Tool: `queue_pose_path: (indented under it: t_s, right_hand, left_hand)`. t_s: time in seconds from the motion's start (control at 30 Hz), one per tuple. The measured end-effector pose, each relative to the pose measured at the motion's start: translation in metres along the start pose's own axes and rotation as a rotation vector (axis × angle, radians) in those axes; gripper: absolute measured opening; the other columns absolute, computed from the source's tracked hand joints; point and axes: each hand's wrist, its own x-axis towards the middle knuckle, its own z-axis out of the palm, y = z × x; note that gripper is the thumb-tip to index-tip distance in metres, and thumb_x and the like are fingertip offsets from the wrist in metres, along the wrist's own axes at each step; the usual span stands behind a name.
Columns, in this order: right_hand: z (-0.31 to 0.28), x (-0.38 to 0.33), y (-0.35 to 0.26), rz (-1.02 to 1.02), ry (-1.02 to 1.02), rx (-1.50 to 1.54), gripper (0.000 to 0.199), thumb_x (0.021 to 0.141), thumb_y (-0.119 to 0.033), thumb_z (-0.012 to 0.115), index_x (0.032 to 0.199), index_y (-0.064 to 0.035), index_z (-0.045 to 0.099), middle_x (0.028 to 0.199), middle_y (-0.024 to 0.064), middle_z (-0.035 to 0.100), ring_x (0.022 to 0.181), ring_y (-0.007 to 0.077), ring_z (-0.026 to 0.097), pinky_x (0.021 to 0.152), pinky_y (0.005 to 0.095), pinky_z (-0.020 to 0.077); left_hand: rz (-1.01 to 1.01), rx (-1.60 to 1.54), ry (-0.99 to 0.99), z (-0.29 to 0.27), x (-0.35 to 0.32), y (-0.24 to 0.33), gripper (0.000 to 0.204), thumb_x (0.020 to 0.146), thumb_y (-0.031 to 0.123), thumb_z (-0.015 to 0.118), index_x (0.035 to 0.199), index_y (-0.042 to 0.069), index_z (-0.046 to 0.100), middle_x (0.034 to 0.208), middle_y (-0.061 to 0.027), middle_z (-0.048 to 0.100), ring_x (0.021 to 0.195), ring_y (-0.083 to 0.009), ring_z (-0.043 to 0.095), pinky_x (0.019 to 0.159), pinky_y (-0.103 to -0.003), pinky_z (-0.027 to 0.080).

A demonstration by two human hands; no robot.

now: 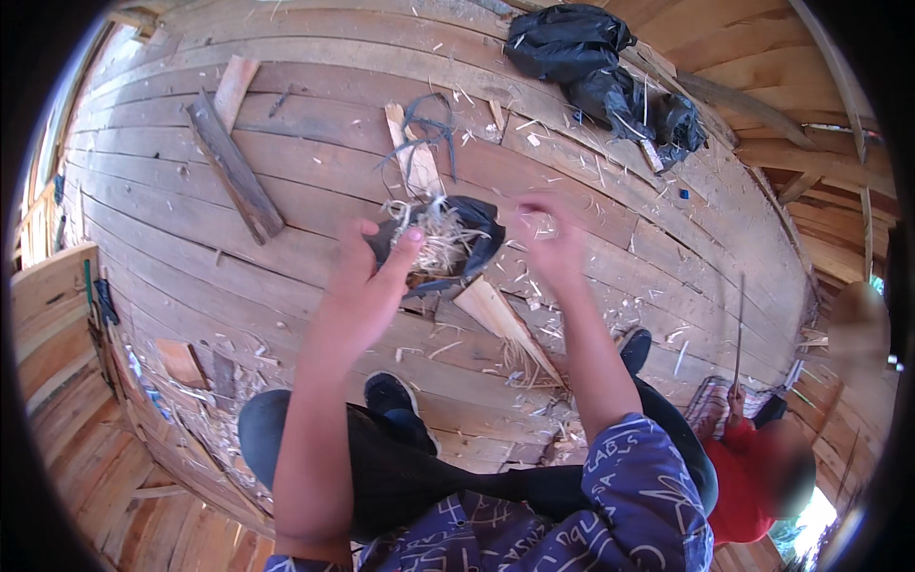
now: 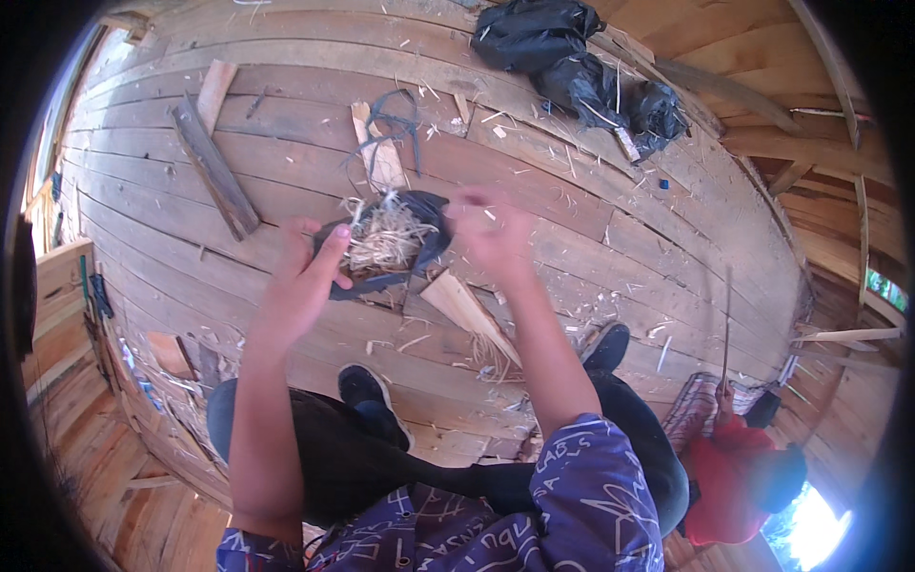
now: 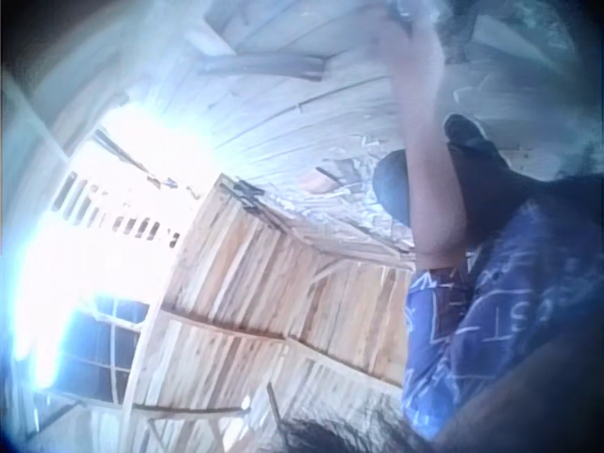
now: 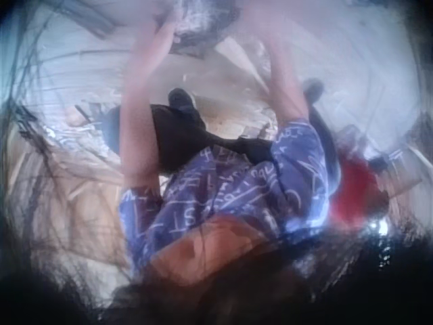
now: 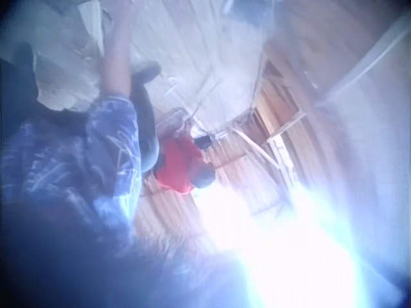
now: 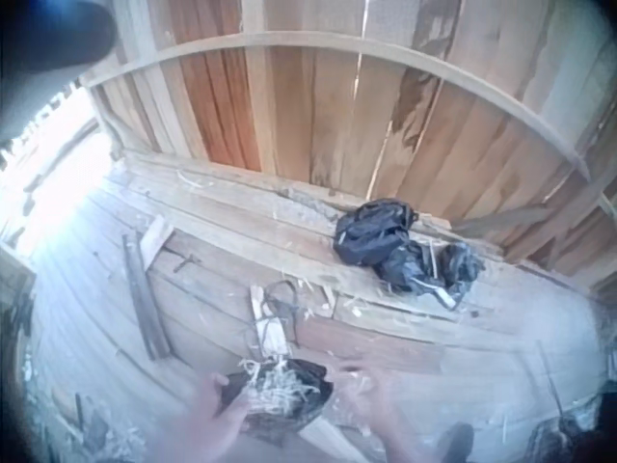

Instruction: The person sits on a wooden floor and gathers wood shavings and small debris by hand, placing them into a black plastic bag. Another person in the background sweeps the floor with a broom. The camera wearer continues to pick up debris and pack it into the bag.

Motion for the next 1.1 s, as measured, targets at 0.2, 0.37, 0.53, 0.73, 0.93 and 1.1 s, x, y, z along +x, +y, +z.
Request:
queue_pose_path:
  t_s: [0.2, 0.37, 0.53, 0.73, 0.93, 1.1]
  right_hand:
    - [-0.054, -0.072, 0.125, 0.02, -0.231, -0.818, 0.062, 0.068, -0.027, 0.076, 0.123, -0.0102, 0.053, 0.128, 0.0142, 0.051, 0.115, 0.0299, 0.051, 0.088, 0.0439, 0.045]
    - [-0.02, -0.127, 0.157, -0.229, -0.334, -1.025, 0.059, 0.069, -0.023, 0.07, 0.124, -0.0113, 0.052, 0.128, 0.0127, 0.049, 0.119, 0.0321, 0.046, 0.089, 0.0489, 0.0427]
    - [-0.041, -0.165, 0.19, -0.205, -0.396, -0.849, 0.037, 0.073, -0.01, 0.061, 0.11, -0.006, 0.059, 0.111, 0.0131, 0.056, 0.101, 0.0295, 0.055, 0.084, 0.0417, 0.0468]
    - [-0.09, -0.17, 0.191, 0.092, 0.064, -0.754, 0.015, 0.077, -0.002, 0.06, 0.091, -0.0035, 0.064, 0.085, 0.013, 0.062, 0.081, 0.0331, 0.06, 0.072, 0.0412, 0.0494]
    - [-0.076, -0.229, 0.187, 0.288, 0.086, -0.748, 0.047, 0.07, -0.018, 0.075, 0.112, -0.0069, 0.057, 0.119, 0.0209, 0.05, 0.102, 0.0379, 0.055, 0.088, 0.0445, 0.0467]
    - [-0.034, -0.22, 0.175, 0.314, 0.215, -0.749, 0.053, 0.07, -0.015, 0.075, 0.118, -0.0052, 0.055, 0.115, 0.0184, 0.051, 0.097, 0.0353, 0.055, 0.08, 0.043, 0.049]
  left_hand:
    - [-0.058, 0.045, -0.012, -0.004, 0.004, 0.005, 0.05, 0.092, 0.04, 0.055, 0.118, 0.003, 0.033, 0.087, -0.0094, 0.057, 0.07, -0.012, 0.055, 0.059, -0.024, 0.039]
    - [0.074, 0.065, -0.018, 0.005, 0.006, -0.001, 0.05, 0.092, 0.04, 0.055, 0.118, 0.002, 0.033, 0.091, -0.0107, 0.058, 0.071, -0.0141, 0.056, 0.061, -0.026, 0.041]
    - [0.034, 0.143, -0.041, 0.014, 0.008, 0.011, 0.051, 0.092, 0.041, 0.054, 0.118, 0.002, 0.033, 0.09, -0.011, 0.057, 0.071, -0.0138, 0.057, 0.06, -0.025, 0.041]
    - [0.073, 0.183, -0.056, 0.027, 0.008, 0.017, 0.053, 0.092, 0.044, 0.053, 0.119, 0.002, 0.035, 0.092, -0.0099, 0.056, 0.072, -0.0134, 0.057, 0.06, -0.025, 0.04]
    - [0.071, 0.211, -0.063, 0.034, 0.007, 0.03, 0.055, 0.091, 0.046, 0.053, 0.12, 0.002, 0.036, 0.092, -0.0107, 0.056, 0.072, -0.0139, 0.057, 0.061, -0.026, 0.041]
    - [0.114, 0.253, -0.078, 0.038, 0.013, 0.032, 0.056, 0.091, 0.047, 0.053, 0.121, 0.002, 0.037, 0.083, -0.0114, 0.056, 0.07, -0.015, 0.059, 0.058, -0.026, 0.041]
